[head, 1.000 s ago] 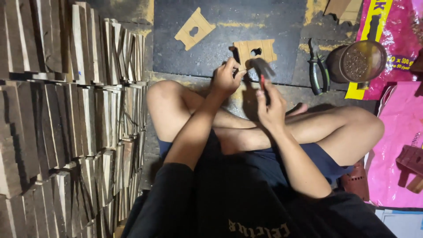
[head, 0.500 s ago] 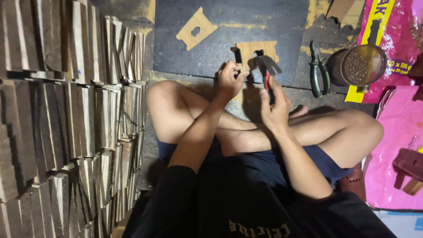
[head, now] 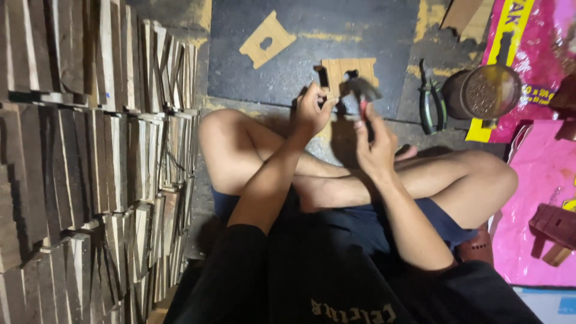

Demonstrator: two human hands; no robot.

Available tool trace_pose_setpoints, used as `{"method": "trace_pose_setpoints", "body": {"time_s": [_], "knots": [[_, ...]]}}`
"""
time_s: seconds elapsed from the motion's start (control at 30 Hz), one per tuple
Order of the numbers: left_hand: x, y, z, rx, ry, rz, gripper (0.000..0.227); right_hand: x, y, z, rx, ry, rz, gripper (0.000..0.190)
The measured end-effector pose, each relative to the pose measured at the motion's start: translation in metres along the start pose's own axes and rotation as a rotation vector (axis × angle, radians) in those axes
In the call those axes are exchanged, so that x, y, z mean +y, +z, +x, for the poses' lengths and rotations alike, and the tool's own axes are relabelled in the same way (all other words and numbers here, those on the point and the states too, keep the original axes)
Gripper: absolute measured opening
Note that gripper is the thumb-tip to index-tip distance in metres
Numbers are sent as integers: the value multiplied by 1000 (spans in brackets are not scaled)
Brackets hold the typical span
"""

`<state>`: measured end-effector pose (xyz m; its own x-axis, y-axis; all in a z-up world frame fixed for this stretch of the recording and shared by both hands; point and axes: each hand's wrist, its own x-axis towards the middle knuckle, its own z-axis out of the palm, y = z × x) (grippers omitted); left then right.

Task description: Assembling small wooden boxes by fitting pre-cut panels together and securing them with nails using a hammer and a power drill.

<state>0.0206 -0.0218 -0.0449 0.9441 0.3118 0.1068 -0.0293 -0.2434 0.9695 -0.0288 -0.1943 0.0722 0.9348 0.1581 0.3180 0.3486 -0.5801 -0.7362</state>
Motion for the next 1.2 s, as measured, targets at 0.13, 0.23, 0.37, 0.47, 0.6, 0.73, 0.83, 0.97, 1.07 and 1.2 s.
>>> {"method": "trace_pose_setpoints", "body": {"time_s": [0.13, 0.23, 0.37, 0.47, 0.6, 0.73, 0.83, 0.97, 1.07, 1.2], "knots": [[-7, 1, -4, 9, -15, -50, 31, 13, 6, -12, 124, -32, 0, 36], [-6, 4, 4, -6, -23, -33, 30, 11, 9, -2, 5, -40, 14, 33], [-11, 4, 0, -4, -2, -13, 32, 23, 9, -10, 95, -63, -20, 32], [8, -5, 2, -31, 13, -14, 31, 17, 10, -9, 75, -7, -7, 32], [8, -8, 0, -39, -42, -41, 33, -9, -7, -3, 36, 126, 22, 35], [26, -12, 2, -47, -59, -92, 30, 6, -26, -10, 107, 142, 14, 39], [63, -23, 6, -35, -49, -46, 30, 18, -30, -18, 139, 182, 26, 39], [100, -29, 14, 2, 361, 64, 20, 41, -24, -26, 109, 410, -71, 46], [133, -29, 16, 9, 753, 248, 13, 52, -24, -19, -53, 596, -318, 55], [195, -48, 3, 5, 1186, 360, 16, -12, -62, 15, 79, -24, -230, 130]]}}
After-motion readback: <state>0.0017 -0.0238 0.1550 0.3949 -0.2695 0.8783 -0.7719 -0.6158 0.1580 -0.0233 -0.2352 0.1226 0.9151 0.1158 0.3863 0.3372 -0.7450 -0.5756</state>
